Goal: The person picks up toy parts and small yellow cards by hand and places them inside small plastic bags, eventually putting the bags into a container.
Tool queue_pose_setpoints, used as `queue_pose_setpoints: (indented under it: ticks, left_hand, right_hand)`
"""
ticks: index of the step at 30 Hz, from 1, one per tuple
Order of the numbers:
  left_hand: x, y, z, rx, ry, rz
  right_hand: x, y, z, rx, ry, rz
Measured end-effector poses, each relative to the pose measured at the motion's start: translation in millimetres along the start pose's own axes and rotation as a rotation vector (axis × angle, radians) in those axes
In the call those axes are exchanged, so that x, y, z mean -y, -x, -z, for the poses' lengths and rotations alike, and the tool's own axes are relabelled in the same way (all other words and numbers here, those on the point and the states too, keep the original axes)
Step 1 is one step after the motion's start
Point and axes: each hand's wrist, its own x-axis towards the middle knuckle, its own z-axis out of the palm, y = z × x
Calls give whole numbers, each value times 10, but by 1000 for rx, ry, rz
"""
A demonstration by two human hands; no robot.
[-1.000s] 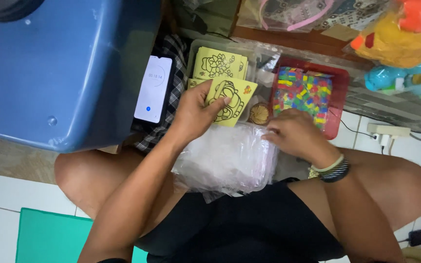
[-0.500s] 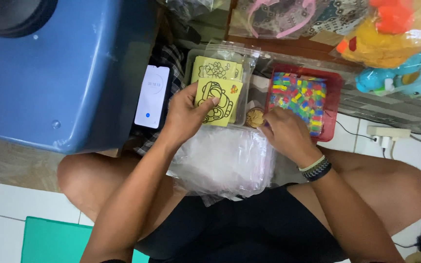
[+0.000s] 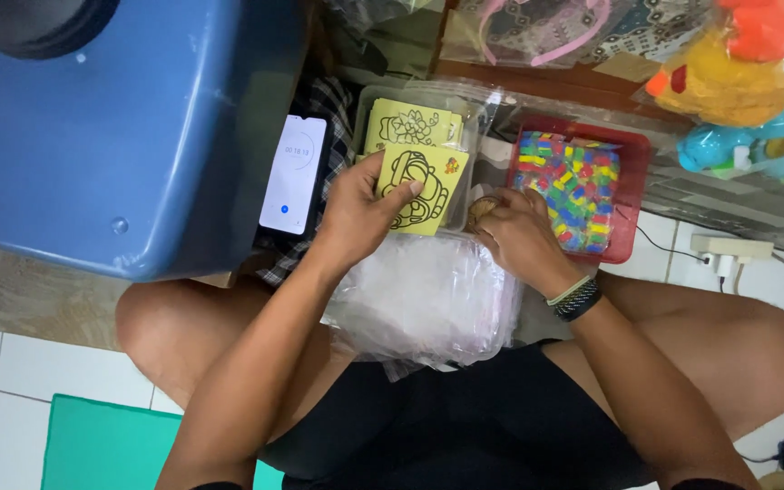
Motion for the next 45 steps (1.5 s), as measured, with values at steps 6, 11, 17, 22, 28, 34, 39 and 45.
queue_pose_setpoints:
  ticks: [6, 11, 17, 22, 28, 34, 39, 45]
  left_hand:
    - [-37, 24, 14, -13, 28, 5]
    - [-26, 10, 0, -2, 12, -21]
    - [37, 8, -29, 38, 41, 13]
    - [41, 35, -58, 38, 34, 28]
    - [56, 45, -70, 43, -37, 13]
    - [122, 60, -166, 102, -208, -65]
    - [173, 120, -241, 192, -302, -112]
    - [194, 129, -282, 226, -261, -113]
  right_hand:
    - [48, 34, 192, -33, -137, 30]
    - [-37, 8, 96, -109, -209, 39]
    - [-65, -44, 28, -340, -64, 126]
    - [-158, -52, 44, -331, -74, 133]
    - [-69, 62, 697, -398, -441, 120]
    - [44, 99, 1232, -749, -944, 241]
    - [216, 65, 1419, -839, -849, 215]
    - [336, -31, 1320, -665, -853, 208]
